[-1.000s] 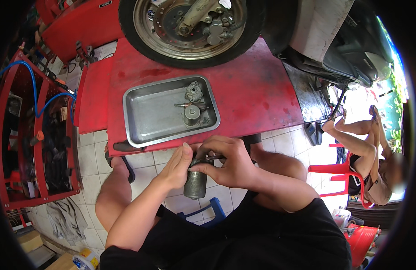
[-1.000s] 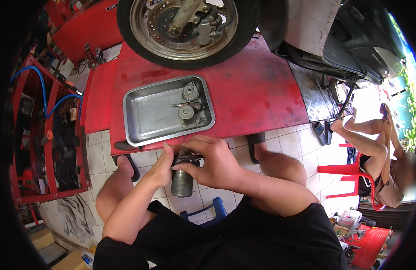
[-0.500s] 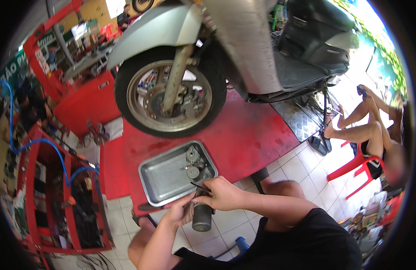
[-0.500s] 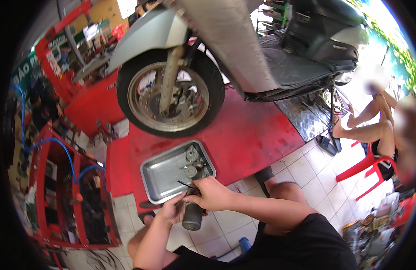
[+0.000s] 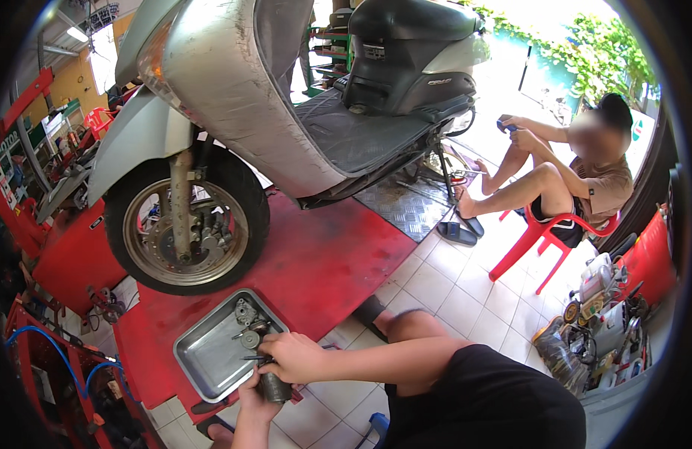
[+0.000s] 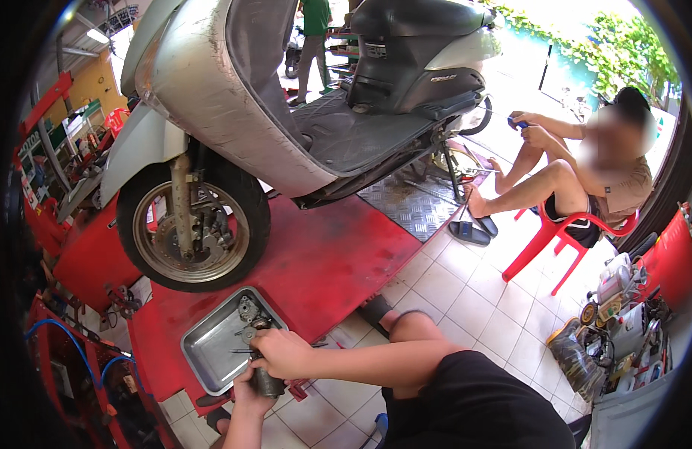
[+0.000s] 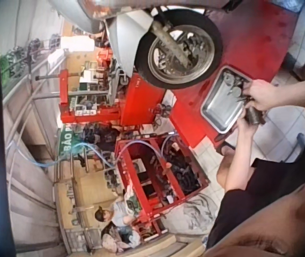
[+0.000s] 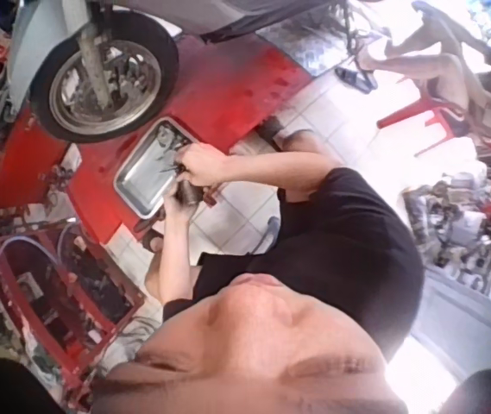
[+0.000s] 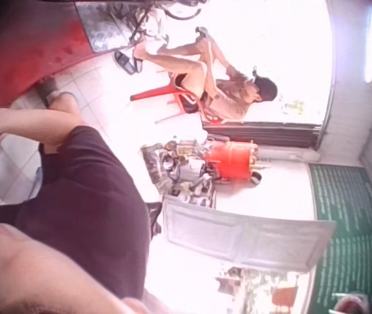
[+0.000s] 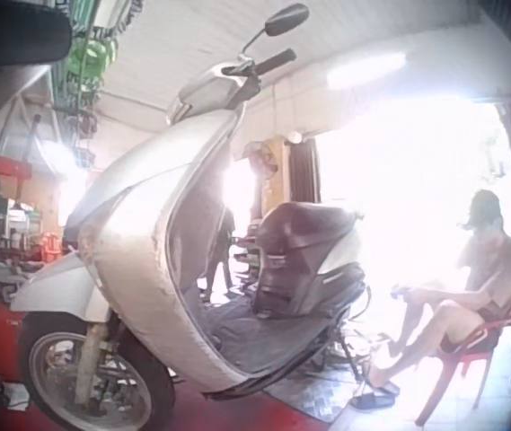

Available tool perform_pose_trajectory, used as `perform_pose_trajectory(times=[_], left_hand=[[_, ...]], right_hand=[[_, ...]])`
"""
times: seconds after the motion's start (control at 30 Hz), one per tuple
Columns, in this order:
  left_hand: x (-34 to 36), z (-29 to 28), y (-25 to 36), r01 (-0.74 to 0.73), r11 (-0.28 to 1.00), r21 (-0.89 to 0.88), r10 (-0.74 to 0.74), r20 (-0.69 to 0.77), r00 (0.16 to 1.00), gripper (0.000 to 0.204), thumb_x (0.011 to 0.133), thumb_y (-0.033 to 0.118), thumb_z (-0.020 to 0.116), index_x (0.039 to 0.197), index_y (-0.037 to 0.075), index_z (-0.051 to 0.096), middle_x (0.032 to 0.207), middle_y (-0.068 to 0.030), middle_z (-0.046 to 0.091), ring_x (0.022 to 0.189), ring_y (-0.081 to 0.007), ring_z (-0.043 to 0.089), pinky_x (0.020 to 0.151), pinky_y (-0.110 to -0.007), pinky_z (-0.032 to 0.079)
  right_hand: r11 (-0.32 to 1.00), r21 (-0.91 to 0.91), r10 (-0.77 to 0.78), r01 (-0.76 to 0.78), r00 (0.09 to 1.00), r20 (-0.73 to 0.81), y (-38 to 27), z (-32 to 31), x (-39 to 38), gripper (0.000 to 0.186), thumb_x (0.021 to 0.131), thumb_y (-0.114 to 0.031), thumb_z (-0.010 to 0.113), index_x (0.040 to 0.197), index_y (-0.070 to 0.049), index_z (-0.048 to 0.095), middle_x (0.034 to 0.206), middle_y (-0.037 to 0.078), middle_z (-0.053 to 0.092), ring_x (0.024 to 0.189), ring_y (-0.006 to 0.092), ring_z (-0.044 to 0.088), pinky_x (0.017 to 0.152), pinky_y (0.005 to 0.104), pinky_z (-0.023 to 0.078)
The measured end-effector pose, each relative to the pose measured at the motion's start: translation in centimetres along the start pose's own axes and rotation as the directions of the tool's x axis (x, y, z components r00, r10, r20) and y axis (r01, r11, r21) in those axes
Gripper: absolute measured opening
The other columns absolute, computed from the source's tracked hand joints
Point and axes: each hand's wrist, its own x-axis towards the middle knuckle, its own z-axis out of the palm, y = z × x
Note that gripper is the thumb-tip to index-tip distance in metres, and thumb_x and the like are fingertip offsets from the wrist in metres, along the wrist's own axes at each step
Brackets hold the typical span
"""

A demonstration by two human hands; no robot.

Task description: The person is sitting on a low stool in a workshop, using a screwdriver to disassemble a cylindrical metal motorcycle part held in their left hand. They carefully remove small internal components and place them into a metal tray on a red workbench. The person repeatedly rotates the part to access different areas while working.

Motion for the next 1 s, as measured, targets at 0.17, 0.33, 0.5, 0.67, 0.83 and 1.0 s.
perform_pose_trajectory(times=[0.17, 0.33, 0.5, 0.67, 0.83, 1.0], left_hand=[[-0.1, 0.6, -0.4, -0.077, 0.995, -0.060, 0.077, -0.002, 0.997, 0.061, 0.096, 0.056, 0.050, 0.133, 0.008, 0.050, 0.122, -0.0143, 0.062, 0.103, -0.0353, 0.063, 0.080, -0.052, 0.052], [-0.9, 1.0, -0.7, -0.179, 0.983, 0.042, 0.179, 0.001, 0.984, 0.059, 0.101, 0.059, 0.038, 0.132, 0.010, 0.051, 0.121, -0.0125, 0.063, 0.100, -0.0301, 0.066, 0.077, -0.047, 0.056], [-1.2, 1.5, -1.0, -0.294, 0.953, 0.078, 0.304, -0.177, 0.936, 0.046, 0.105, 0.047, 0.037, 0.131, 0.011, 0.050, 0.117, -0.0125, 0.063, 0.094, -0.0244, 0.068, 0.071, -0.040, 0.059], [-2.4, 3.2, -0.7, -0.321, 0.937, 0.136, 0.336, -0.105, 0.936, 0.040, 0.107, 0.043, 0.038, 0.131, 0.011, 0.044, 0.115, -0.0137, 0.061, 0.092, -0.0251, 0.067, 0.071, -0.039, 0.060], [-3.0, 3.6, -0.5, -0.348, 0.932, 0.104, 0.359, -0.121, 0.925, 0.040, 0.107, 0.044, 0.036, 0.128, 0.012, 0.044, 0.112, -0.0130, 0.061, 0.091, -0.0234, 0.067, 0.072, -0.039, 0.059], [-3.0, 3.8, -0.6, -0.346, 0.937, 0.034, 0.348, -0.101, 0.932, 0.040, 0.107, 0.045, 0.037, 0.128, 0.012, 0.044, 0.110, -0.0125, 0.062, 0.091, -0.0234, 0.067, 0.072, -0.039, 0.059]], right_hand=[[1.000, 0.016, -0.024, 0.024, 1.000, -0.019, -0.2, -1.0, -0.2, 0.035, 0.078, -0.023, 0.077, 0.102, 0.001, 0.068, 0.100, 0.015, 0.067, 0.091, 0.0375, 0.067, 0.073, 0.0466, 0.053], [0.997, 0.067, -0.042, 0.048, 0.996, -0.084, 0.0, -0.1, 0.1, 0.038, 0.072, -0.024, 0.082, 0.099, 0.000, 0.068, 0.094, 0.014, 0.069, 0.086, 0.0365, 0.068, 0.072, 0.0447, 0.054], [0.987, 0.090, -0.125, 0.134, 0.987, -0.105, -0.1, -0.3, 0.5, 0.034, 0.069, -0.023, 0.086, 0.089, 0.000, 0.069, 0.084, 0.014, 0.068, 0.079, 0.0347, 0.069, 0.068, 0.0402, 0.055], [0.969, 0.162, -0.173, 0.185, 0.981, -0.082, -0.5, -0.9, 0.2, 0.035, 0.068, -0.020, 0.090, 0.086, 0.000, 0.067, 0.084, 0.012, 0.069, 0.075, 0.0287, 0.068, 0.069, 0.0338, 0.056], [0.953, 0.194, -0.222, 0.234, 0.972, -0.079, -0.6, -0.1, 0.5, 0.036, 0.069, -0.019, 0.090, 0.088, 0.000, 0.066, 0.091, 0.010, 0.069, 0.079, 0.0259, 0.068, 0.069, 0.0326, 0.056], [0.929, 0.257, -0.251, 0.267, 0.963, -0.092, -1.6, -1.1, 0.2, 0.025, 0.074, -0.011, 0.086, 0.087, -0.001, 0.066, 0.092, 0.010, 0.070, 0.081, 0.0241, 0.069, 0.069, 0.0324, 0.055]])
